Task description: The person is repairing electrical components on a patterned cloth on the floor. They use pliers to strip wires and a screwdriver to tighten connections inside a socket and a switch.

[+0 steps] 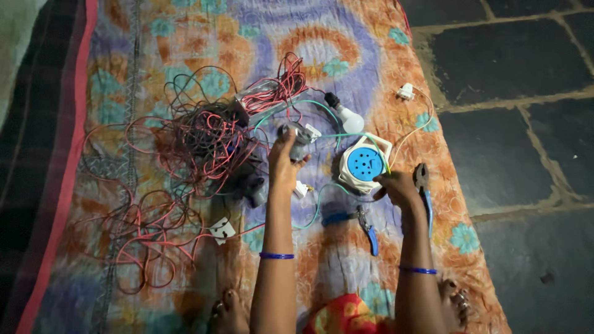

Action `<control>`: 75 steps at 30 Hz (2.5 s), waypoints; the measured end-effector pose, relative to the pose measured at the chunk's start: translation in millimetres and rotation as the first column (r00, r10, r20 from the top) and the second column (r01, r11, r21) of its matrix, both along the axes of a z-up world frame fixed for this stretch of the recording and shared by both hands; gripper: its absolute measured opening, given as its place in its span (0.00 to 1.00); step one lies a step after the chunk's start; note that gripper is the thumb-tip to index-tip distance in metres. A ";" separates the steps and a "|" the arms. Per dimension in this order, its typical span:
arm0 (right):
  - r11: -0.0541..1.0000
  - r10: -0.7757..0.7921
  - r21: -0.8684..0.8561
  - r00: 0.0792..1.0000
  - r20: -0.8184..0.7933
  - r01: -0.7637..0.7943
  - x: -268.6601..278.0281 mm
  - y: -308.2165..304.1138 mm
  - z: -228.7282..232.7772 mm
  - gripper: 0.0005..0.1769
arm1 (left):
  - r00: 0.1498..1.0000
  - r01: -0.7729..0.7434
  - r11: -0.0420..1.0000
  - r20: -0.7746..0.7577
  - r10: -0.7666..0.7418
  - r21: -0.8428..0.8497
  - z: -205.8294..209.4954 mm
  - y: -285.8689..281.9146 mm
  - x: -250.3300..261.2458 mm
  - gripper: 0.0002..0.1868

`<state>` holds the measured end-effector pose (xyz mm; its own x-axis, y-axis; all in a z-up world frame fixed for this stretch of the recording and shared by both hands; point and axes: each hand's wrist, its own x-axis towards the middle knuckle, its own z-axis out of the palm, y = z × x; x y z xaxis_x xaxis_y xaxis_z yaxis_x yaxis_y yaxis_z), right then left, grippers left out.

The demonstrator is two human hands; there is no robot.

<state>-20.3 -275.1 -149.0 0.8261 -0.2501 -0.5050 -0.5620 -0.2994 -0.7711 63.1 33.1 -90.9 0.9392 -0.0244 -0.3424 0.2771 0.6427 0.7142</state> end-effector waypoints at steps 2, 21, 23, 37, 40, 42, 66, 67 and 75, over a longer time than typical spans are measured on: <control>1.000 0.000 0.026 0.998 -0.055 0.002 -2.1 -7.6 -3.0 0.15 | 0.996 0.092 0.995 -0.020 -0.092 0.025 -24.9 -5.2 6.0 0.19; 0.954 0.140 -0.276 0.988 0.072 -0.115 17.0 3.9 -0.4 0.20 | 0.902 0.369 0.929 -0.233 -0.364 -0.021 -80.7 -12.6 30.8 0.19; 0.942 0.335 -0.062 0.938 0.092 -0.330 17.9 34.8 -11.9 0.15 | 0.887 0.380 0.925 -0.276 -0.370 -0.016 -84.9 -12.5 34.8 0.18; 0.752 0.428 -0.612 0.888 0.171 -0.244 1.3 211.8 -51.1 0.28 | 0.986 0.163 0.571 -0.115 -0.119 0.805 -98.3 -13.6 43.9 0.23; 0.741 0.455 -0.616 0.874 0.168 -0.268 4.1 208.8 -52.1 0.29 | 0.989 0.139 0.469 -0.097 -0.113 0.872 -121.9 -15.1 54.0 0.28; 0.737 0.508 -0.595 0.843 0.177 -0.319 2.4 202.0 -55.2 0.25 | 0.988 0.146 0.430 -0.110 -0.108 0.891 -134.4 -20.1 57.2 0.32; 0.818 0.397 -0.534 0.882 0.255 -0.214 -1.6 181.4 -48.4 0.11 | 0.979 -0.081 -0.041 0.072 -0.191 0.996 -130.7 -62.5 97.8 0.27; 0.811 0.407 -0.540 0.880 0.245 -0.225 -2.0 181.1 -48.0 0.11 | 0.950 -0.253 -0.076 0.233 -0.209 0.964 -131.7 -65.0 96.2 0.30; 0.860 0.355 -0.488 0.863 0.359 -0.150 -2.0 174.3 -71.4 0.08 | 0.954 -0.118 -0.252 0.039 -0.298 0.961 -113.5 -72.9 91.6 0.21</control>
